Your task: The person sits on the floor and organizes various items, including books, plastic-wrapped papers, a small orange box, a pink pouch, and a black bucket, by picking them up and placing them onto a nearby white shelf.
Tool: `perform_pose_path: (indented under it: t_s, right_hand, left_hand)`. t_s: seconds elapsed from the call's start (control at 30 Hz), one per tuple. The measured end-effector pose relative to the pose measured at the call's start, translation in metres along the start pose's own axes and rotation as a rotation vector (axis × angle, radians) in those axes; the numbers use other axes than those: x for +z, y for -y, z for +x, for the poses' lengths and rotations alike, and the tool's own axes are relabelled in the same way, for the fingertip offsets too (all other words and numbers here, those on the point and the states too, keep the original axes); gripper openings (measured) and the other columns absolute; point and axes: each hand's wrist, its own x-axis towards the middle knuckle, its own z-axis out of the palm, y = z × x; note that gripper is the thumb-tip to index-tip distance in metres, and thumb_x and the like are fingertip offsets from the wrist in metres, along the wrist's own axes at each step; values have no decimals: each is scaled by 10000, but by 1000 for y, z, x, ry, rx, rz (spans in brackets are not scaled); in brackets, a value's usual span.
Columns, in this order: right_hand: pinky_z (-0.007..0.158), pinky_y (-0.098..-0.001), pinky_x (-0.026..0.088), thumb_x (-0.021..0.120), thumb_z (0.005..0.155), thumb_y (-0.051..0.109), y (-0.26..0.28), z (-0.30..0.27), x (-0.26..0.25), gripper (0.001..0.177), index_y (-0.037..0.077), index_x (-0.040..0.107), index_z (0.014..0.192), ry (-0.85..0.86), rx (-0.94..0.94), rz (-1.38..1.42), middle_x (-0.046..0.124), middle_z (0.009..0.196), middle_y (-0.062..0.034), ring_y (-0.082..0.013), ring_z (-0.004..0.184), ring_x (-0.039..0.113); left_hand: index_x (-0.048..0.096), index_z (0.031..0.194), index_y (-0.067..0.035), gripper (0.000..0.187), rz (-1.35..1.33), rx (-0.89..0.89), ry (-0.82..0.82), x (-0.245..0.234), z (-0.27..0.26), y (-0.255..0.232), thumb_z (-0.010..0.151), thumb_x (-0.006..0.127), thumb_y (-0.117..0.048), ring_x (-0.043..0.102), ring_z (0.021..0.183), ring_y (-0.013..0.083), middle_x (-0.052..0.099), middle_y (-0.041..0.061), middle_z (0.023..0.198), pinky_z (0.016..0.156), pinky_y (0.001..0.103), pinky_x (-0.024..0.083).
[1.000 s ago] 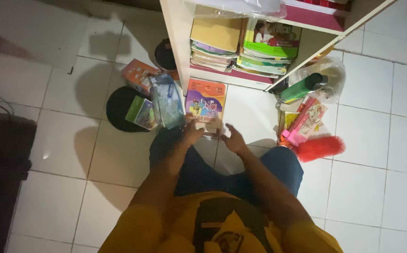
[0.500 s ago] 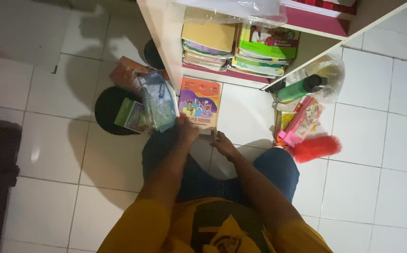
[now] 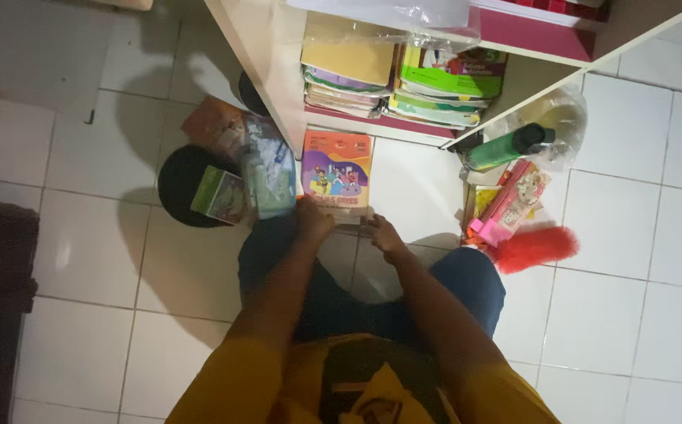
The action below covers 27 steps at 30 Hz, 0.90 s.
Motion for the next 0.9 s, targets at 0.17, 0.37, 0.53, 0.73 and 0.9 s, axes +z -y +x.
perform_pose_path:
  t_s: [0.17,0.37,0.53,0.73,0.9]
  right_hand:
    - [1034,-439,493,531,975,155,-6,12,-3,570,48,419,1524,-181,421,114,541,1493,-168,-318,1288,572]
    - [995,-397,511,624,944,165,-11,10,-7,472,-18,609,1378,-167,217,125,677,1357,-177,-299,1215,646]
    - [855,-409,599,549,960,310,-18,-6,-17,475,41,628,1343,-67,299,59,700,1268,-131,-269,1015,720]
    - [778,-434,576,579,1021,350,5,-28,-36,451,-22,590,1276,-158,334,460,697,1102,-165,-253,908,690]
    - [769,-406,611,575,1013,352,64,-68,-57,445,-29,571,1242,-143,279,646,731,1030,-137,-244,897,730]
  left_hand:
    - [156,1522,87,1161,172,264,-44,3,-7,3,679,871,-266,327,1417,569,324,386,1539,1128,603,242]
    - [213,1543,24,991,5,53,2,1,-10,1,764,769,-235,483,1222,519,475,362,1394,1000,554,357]
    - [299,1540,-24,803,-139,22,43,4,-5,4,861,690,-199,571,1061,468,556,351,1287,860,511,431]
    - [402,1536,-80,596,-535,-95,481,4,-12,-3,977,597,-156,676,868,407,653,339,1159,692,460,519]
    - [377,1532,-78,567,-634,-26,644,-23,-59,-26,1001,561,-147,726,887,348,655,314,1252,610,405,569]
